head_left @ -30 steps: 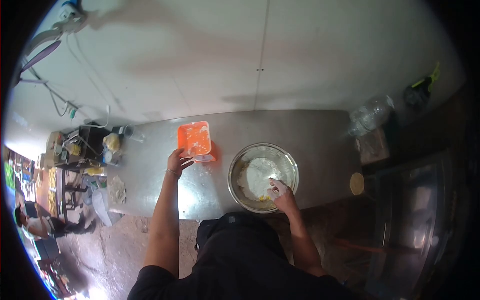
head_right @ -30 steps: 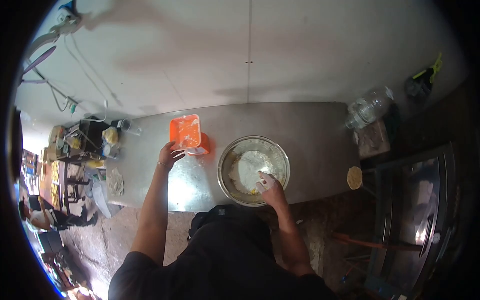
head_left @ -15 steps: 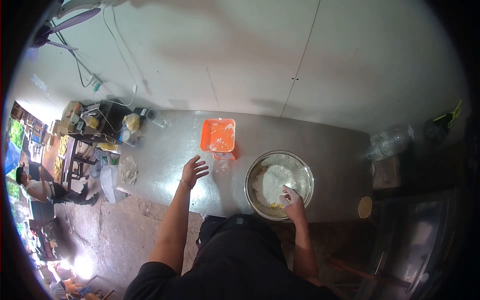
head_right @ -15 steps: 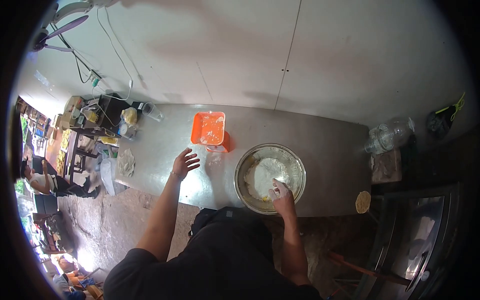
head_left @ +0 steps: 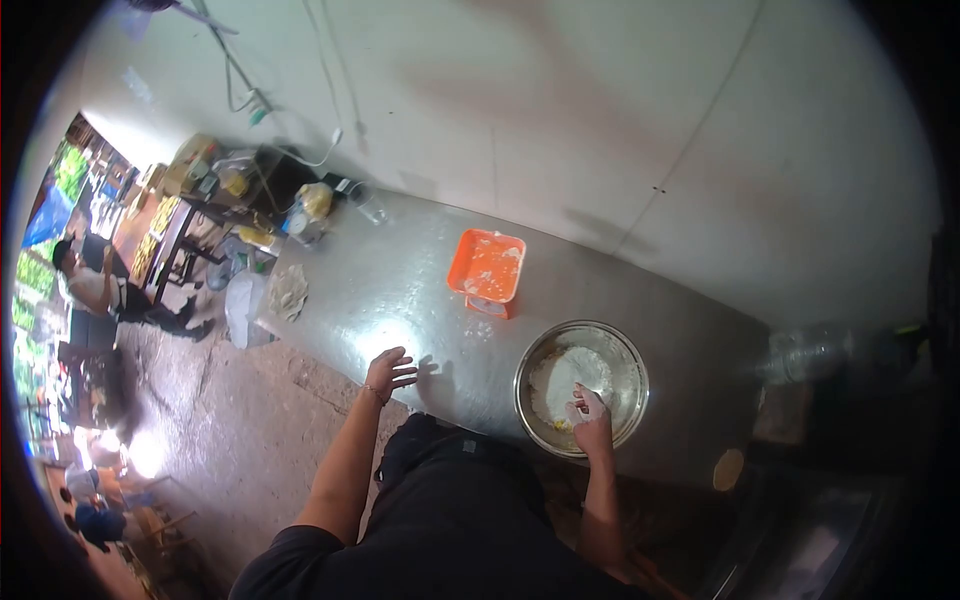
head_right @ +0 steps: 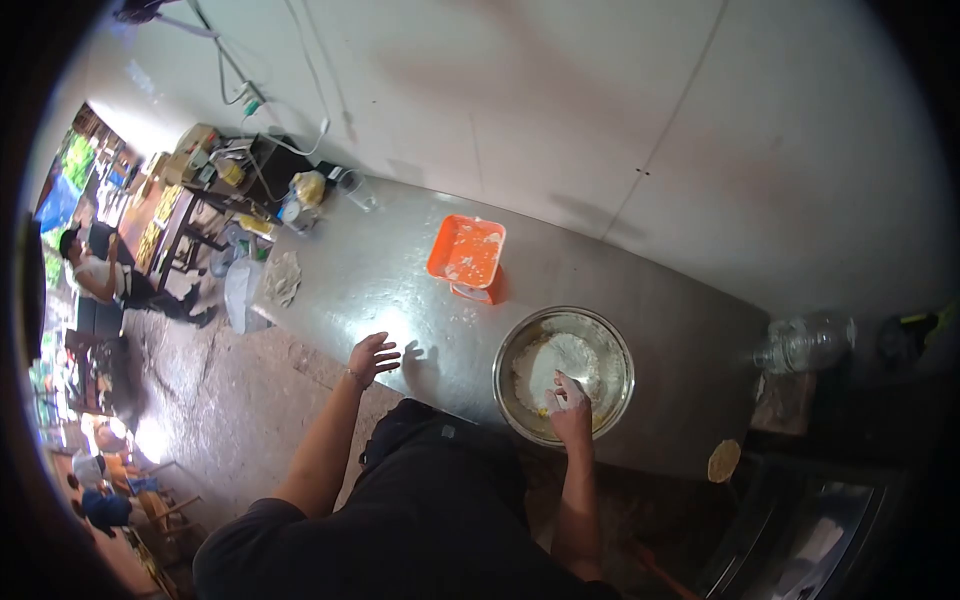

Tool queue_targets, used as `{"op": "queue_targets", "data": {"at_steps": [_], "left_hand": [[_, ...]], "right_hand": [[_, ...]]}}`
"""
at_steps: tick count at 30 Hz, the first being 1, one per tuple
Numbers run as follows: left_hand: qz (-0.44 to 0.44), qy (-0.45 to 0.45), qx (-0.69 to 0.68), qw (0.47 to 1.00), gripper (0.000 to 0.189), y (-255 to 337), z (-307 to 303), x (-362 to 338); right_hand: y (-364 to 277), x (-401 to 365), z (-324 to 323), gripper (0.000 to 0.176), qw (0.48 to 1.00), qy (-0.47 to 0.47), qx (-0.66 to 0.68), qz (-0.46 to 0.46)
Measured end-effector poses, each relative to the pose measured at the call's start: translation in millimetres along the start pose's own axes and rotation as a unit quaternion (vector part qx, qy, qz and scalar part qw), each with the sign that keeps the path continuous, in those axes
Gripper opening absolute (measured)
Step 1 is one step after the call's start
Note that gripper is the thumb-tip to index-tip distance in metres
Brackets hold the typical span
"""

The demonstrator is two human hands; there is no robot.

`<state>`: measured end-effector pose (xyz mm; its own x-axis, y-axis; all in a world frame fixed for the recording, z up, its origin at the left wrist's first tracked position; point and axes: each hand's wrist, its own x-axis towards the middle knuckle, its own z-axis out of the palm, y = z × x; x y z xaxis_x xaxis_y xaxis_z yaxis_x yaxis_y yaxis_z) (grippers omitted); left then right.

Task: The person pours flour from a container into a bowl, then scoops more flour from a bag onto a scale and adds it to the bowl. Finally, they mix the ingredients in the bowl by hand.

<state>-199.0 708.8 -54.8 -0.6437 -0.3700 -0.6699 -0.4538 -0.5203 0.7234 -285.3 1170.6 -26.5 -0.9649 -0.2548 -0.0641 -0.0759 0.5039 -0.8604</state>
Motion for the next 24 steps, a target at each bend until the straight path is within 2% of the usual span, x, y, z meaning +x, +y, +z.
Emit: {"op": "queue_targets", "data": {"at_steps": [5, 12, 18, 22, 24], "left_hand": [[0.010, 0.050, -0.030, 0.998, 0.050, 2, -37, -21], [0.035, 0.071, -0.032, 0.996, 0.051, 15, -88, -32], [0.061, 0.103, -0.084, 0.989, 0.046, 13, -168, -42], [0.068, 0.124, -0.140, 0.980, 0.042, -2, -255, -50], [0.076, 0.129, -0.165, 0.975, 0.046, -8, -300, -59]], "right_hand": [[-11, 22, 4, 0.044, 0.998, -0.039, -0.010, -0.040], [-56, 45, 21, 0.042, 0.993, -0.023, -0.039, -0.107], [-135, 38, 84, 0.036, 0.989, -0.027, -0.038, -0.140], [-166, 32, 150, 0.036, 0.981, -0.057, -0.067, -0.175], [-191, 28, 186, 0.037, 0.977, -0.073, -0.059, -0.192]]}}
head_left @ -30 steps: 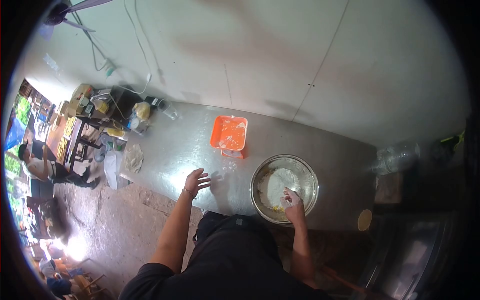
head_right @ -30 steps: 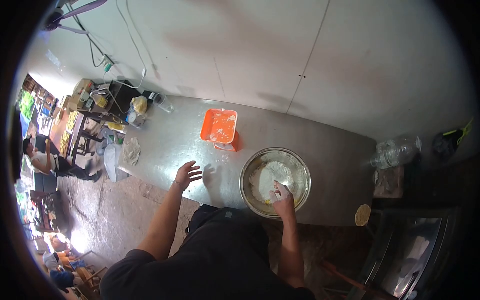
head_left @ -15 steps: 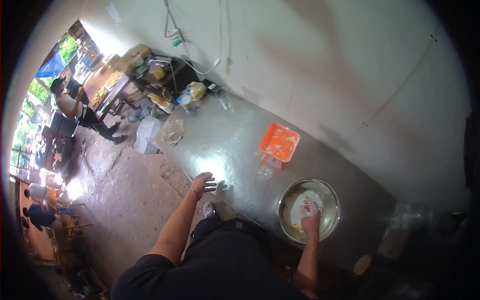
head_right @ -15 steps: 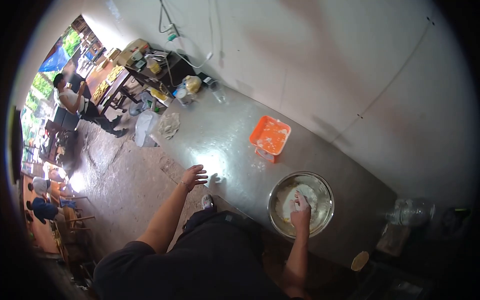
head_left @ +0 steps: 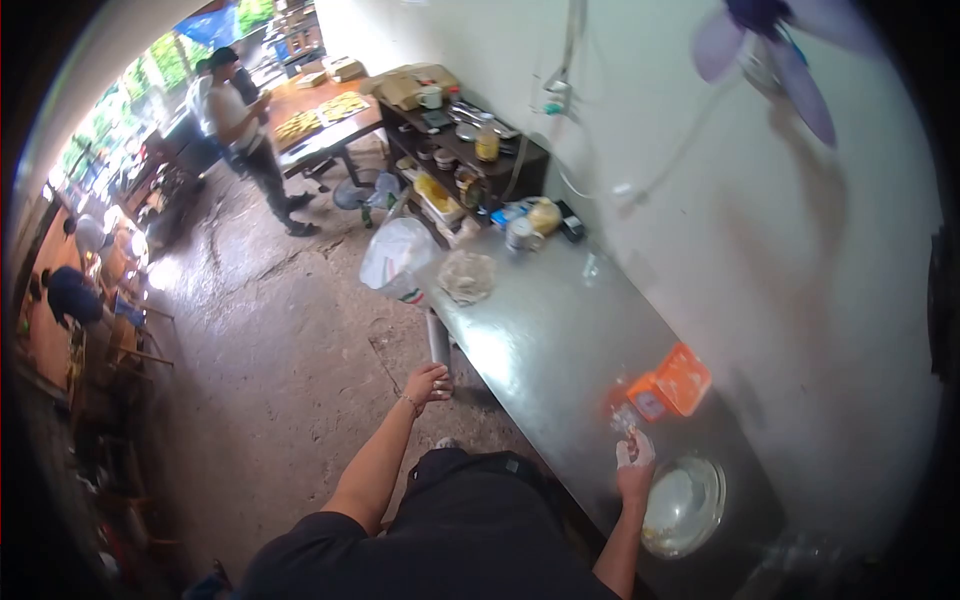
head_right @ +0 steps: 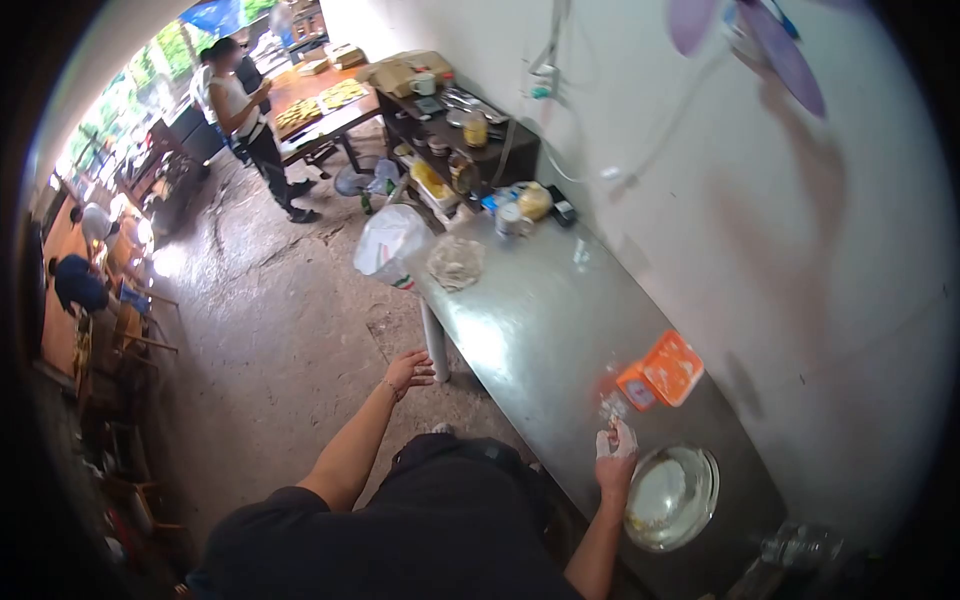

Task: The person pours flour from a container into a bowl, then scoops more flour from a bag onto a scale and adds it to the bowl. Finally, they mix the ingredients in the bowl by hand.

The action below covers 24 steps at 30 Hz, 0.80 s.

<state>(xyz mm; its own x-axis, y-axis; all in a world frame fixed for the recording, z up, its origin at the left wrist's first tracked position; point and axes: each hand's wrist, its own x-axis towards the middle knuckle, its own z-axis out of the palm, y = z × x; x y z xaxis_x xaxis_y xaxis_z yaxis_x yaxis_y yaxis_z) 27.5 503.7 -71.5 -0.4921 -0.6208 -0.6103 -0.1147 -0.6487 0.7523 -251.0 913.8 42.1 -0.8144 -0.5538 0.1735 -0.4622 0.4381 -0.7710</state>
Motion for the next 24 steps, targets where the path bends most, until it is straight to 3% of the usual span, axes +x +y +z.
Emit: {"op": "queue_targets", "data": {"at_steps": [7, 13, 24], "left_hand": [[0.005, 0.107, -0.058, 0.993, 0.041, 16, -157, -22], [0.007, 0.204, -0.148, 0.968, 0.037, -1, -252, -49], [-0.035, 0.283, -0.219, 0.933, 0.034, 5, -259, -26]], "right_hand": [[-98, 32, 117, 0.037, 0.994, -0.098, -0.008, -0.057], [-166, 70, 188, 0.039, 0.978, -0.198, 0.000, -0.066], [-224, 169, 285, 0.041, 0.949, -0.294, -0.007, -0.114]]}}
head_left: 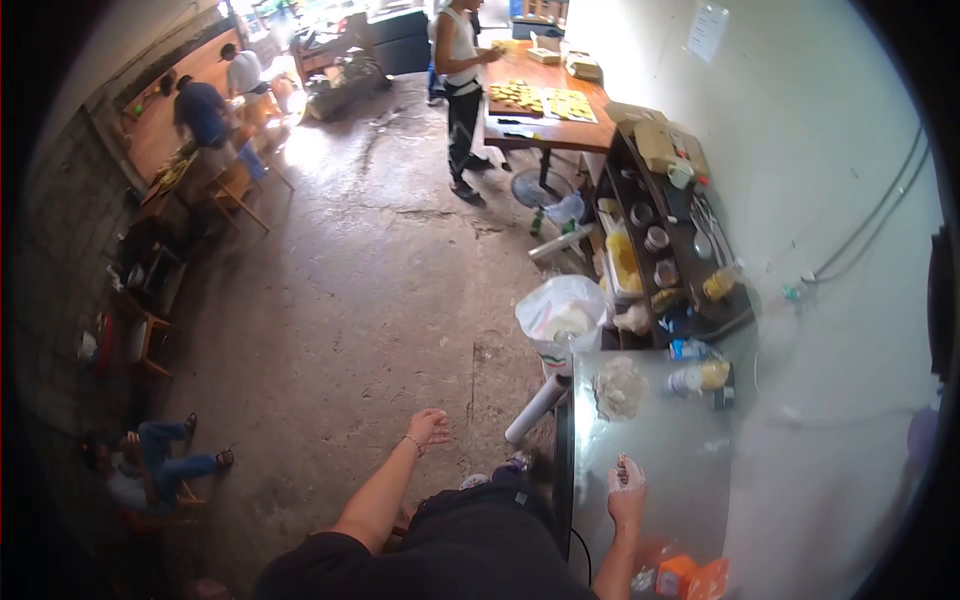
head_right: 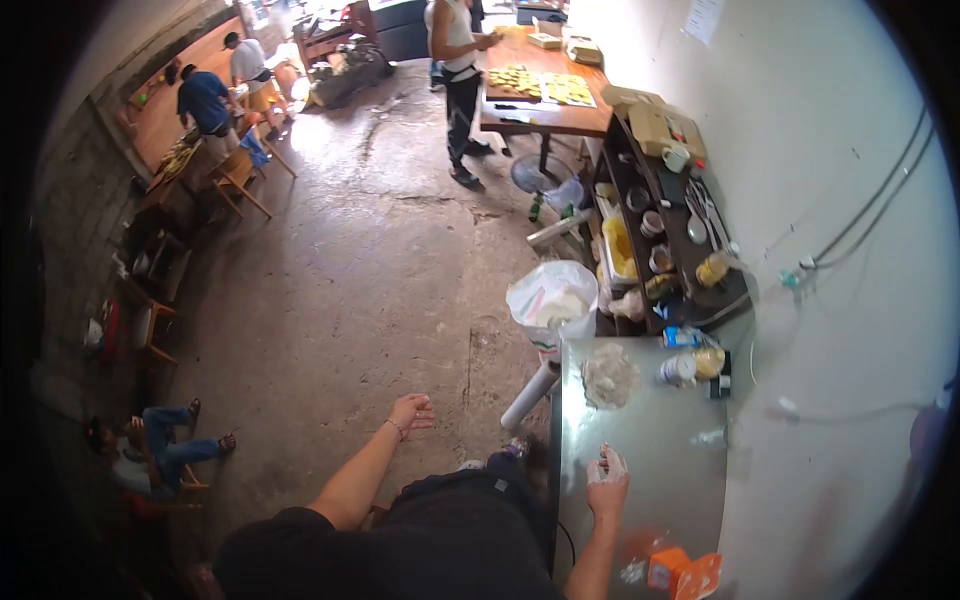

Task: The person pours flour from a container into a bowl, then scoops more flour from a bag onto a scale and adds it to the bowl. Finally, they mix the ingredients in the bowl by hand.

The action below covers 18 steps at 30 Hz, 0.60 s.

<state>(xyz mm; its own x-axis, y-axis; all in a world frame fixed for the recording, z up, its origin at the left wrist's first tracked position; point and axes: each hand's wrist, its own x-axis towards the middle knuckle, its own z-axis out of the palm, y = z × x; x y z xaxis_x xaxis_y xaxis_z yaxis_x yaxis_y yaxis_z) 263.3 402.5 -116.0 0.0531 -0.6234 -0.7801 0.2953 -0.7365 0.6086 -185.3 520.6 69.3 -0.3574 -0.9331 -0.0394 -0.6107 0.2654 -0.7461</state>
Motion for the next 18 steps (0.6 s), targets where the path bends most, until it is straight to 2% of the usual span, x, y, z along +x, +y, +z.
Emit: {"op": "queue_targets", "data": {"at_steps": [5, 8, 11, 18], "left_hand": [[-0.019, 0.023, 0.019, 0.999, 0.038, 28, 48, 21], [0.014, 0.028, 0.088, 0.996, 0.040, 47, 74, 52], [0.045, 0.004, 0.099, 0.994, 0.041, 69, 99, 65], [0.076, -0.004, 0.157, 0.985, 0.042, 103, 134, 94]], "right_hand": [[28, 77, 5, 0.041, 0.999, -0.021, 0.029, -0.010], [28, 116, -4, 0.041, 0.999, -0.033, -0.013, -0.019], [34, 141, -9, 0.042, 0.998, -0.014, 0.002, -0.063], [38, 169, -5, 0.043, 0.999, -0.026, 0.017, -0.010]]}}
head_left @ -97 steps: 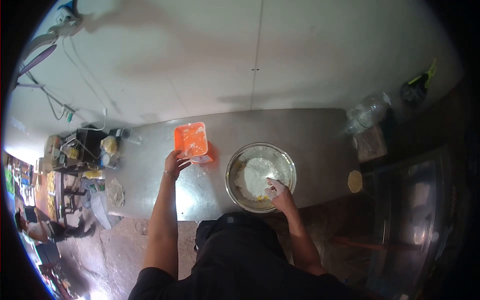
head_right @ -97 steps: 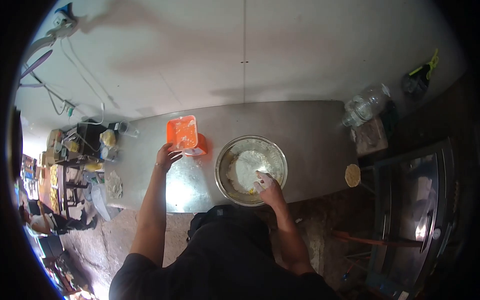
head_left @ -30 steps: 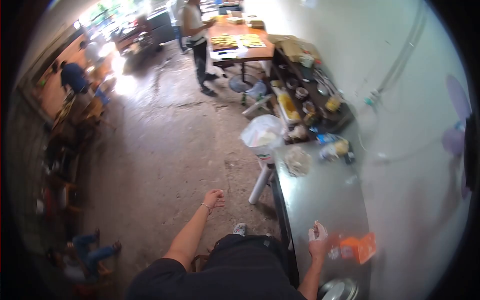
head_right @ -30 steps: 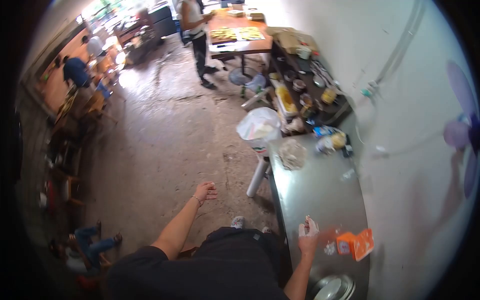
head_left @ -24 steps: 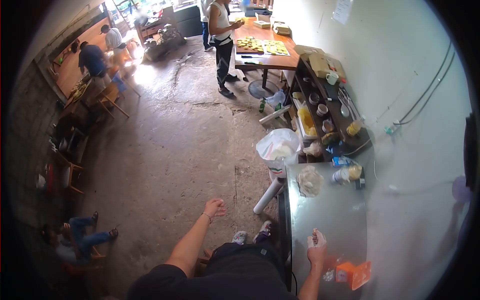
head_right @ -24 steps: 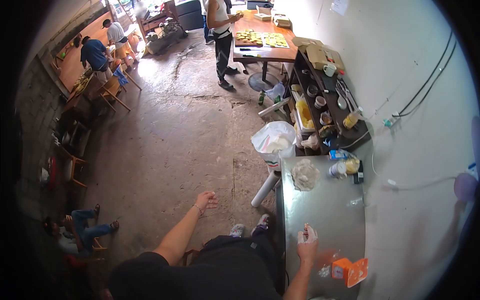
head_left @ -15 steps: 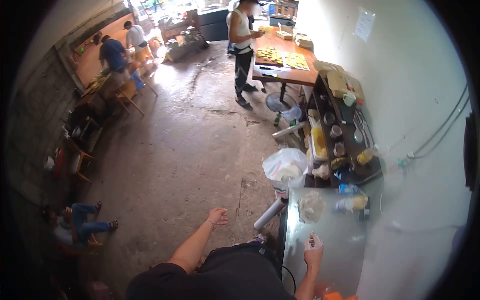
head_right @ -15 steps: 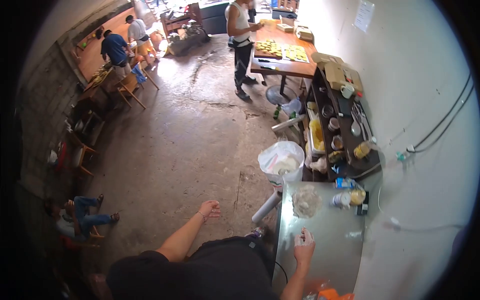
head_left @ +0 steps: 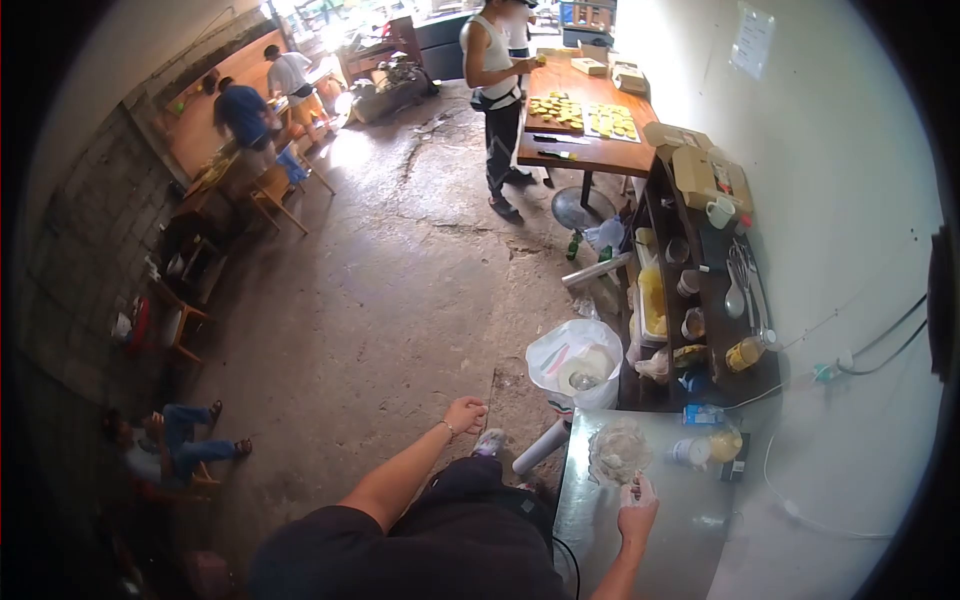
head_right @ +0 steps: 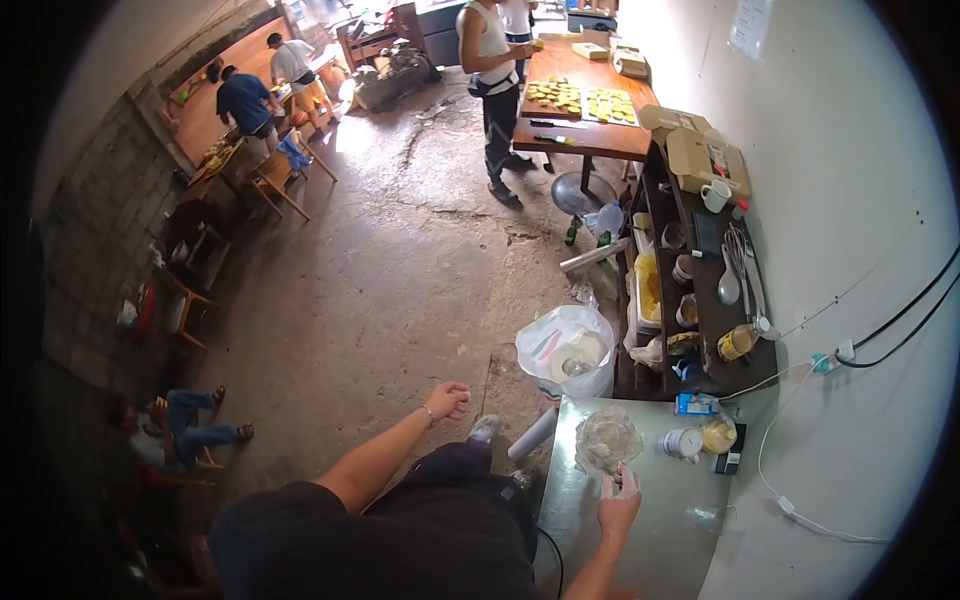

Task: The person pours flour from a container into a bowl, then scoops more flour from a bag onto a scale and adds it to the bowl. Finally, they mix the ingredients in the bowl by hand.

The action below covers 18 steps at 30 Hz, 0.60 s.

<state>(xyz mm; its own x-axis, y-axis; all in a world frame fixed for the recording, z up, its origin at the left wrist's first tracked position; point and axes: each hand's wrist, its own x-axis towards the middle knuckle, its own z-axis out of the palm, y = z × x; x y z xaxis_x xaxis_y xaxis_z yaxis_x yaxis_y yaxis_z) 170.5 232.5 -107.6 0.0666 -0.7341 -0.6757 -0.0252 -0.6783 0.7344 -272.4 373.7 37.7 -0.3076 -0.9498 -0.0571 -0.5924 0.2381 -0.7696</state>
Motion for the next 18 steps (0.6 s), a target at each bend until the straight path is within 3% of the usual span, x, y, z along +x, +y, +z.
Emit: {"op": "queue_targets", "data": {"at_steps": [5, 11, 18], "left_hand": [[0.000, -0.033, 0.063, 0.997, 0.040, 40, 20, 44], [-0.008, -0.120, 0.149, 0.982, 0.045, 84, 58, 128], [0.069, -0.183, 0.325, 0.925, 0.048, 115, 118, 215]], "right_hand": [[-7, -1, 9, 0.042, 0.999, 0.036, -0.027, 0.021], [-39, 6, 20, 0.041, 0.986, 0.095, -0.002, 0.137], [-48, 18, 53, 0.039, 0.977, 0.118, -0.053, 0.169]]}}
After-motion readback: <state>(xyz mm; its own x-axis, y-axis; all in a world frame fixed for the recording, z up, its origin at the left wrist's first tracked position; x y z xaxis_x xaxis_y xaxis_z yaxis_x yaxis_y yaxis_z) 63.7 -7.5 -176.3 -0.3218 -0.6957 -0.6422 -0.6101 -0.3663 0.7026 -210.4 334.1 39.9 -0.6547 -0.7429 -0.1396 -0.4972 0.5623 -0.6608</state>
